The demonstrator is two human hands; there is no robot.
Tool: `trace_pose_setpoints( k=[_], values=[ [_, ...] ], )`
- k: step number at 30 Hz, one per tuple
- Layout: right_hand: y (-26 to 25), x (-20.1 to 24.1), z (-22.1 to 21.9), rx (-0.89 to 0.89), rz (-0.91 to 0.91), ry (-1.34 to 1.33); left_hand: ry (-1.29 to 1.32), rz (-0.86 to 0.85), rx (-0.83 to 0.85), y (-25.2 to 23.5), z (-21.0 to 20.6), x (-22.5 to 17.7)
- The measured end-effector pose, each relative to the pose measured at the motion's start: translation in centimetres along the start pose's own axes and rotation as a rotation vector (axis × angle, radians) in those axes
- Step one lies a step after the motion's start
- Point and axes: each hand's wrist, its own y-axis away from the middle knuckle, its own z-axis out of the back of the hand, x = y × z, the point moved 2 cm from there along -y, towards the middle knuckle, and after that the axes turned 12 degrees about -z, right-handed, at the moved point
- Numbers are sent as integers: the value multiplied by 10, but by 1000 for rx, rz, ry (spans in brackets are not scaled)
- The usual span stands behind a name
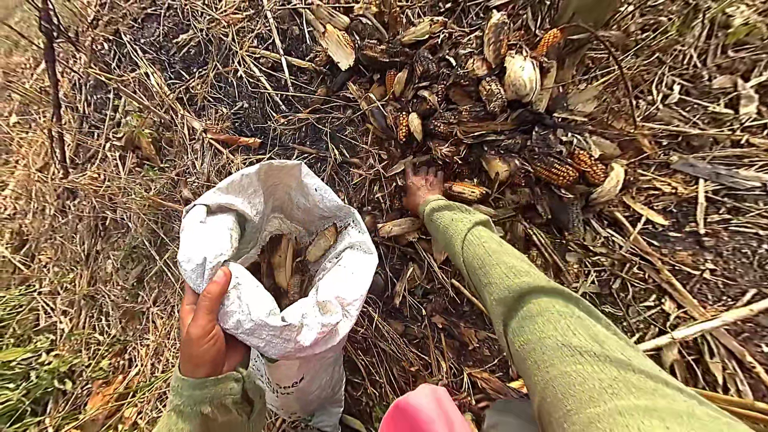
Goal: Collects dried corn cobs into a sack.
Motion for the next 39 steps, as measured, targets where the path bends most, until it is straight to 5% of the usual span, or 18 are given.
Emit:
trace_pose_setpoints(
  k=[8, 14, 17, 21, 28, 35, 39],
  values=[
    [15, 9, 11, -33, 60, 15, 14, -3, 9, -1, 4, 0],
    [29, 24, 74, -89, -63, -733, 15, -12, 14, -1, 2, 1],
    [75, 66, 96, 105, 175, -1009, 16, -21, 5, -1, -1, 1],
    [114, 103, 106, 400, 517, -827, 21, 10, -8, 1, -3, -2],
    [25, 27, 6, 168, 254, -56, 34, -9, 32, 4, 10, -7],
    [17, -6, -21, 19, 458, 301, 51, -11, 40, 5, 14, -6],
    [15, -20, -10, -43, 528, 238, 44, -7, 39, 7, 14, -7]
  ],
)
